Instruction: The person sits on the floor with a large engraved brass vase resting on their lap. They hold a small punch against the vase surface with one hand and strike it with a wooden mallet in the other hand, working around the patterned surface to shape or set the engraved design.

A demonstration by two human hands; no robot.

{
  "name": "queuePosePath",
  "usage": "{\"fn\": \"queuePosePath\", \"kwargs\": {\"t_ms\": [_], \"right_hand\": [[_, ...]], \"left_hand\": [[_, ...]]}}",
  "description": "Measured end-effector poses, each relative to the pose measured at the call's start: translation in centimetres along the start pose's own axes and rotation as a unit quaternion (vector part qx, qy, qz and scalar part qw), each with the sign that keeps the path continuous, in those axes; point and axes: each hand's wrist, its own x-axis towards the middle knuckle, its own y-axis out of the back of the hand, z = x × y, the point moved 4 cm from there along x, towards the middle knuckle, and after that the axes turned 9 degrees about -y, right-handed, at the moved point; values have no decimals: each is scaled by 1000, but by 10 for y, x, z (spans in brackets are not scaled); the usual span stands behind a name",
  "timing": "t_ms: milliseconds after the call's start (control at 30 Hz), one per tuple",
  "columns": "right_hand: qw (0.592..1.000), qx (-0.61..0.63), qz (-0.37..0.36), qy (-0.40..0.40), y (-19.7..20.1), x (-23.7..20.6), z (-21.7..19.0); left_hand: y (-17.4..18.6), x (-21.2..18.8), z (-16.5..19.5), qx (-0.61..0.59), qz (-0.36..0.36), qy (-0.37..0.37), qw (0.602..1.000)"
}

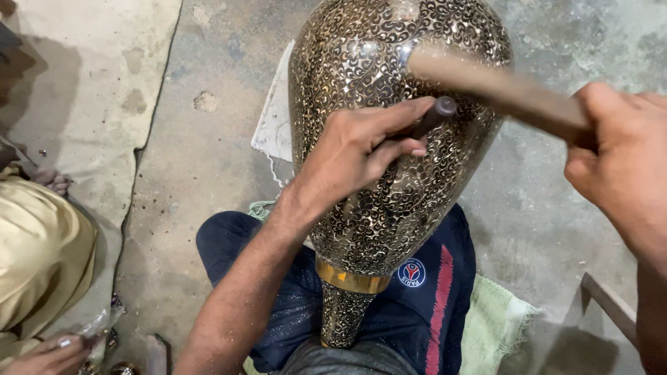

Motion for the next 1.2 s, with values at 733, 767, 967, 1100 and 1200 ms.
{"fn": "queuePosePath", "kwargs": {"t_ms": [733, 767, 967, 1100, 1200], "right_hand": [[998, 61, 27, 13, 11, -14, -17], [997, 68, 37, 12, 9, -14, -17], [995, 87, 44, 16, -2, -22, -11], [958, 286, -3, -23, -4, -19, -15], [976, 219, 14, 9, 7, -16, -27]], "left_hand": [[0, 0, -4, 34, -74, 75, 994], [1, 1, -1, 17, -48, 38, 998], [4, -1, 4, 2, -16, -23, 1000], [4, 2, 4, 16, -2, -59, 998], [4, 1, 3, 18, -22, -21, 999]]}}
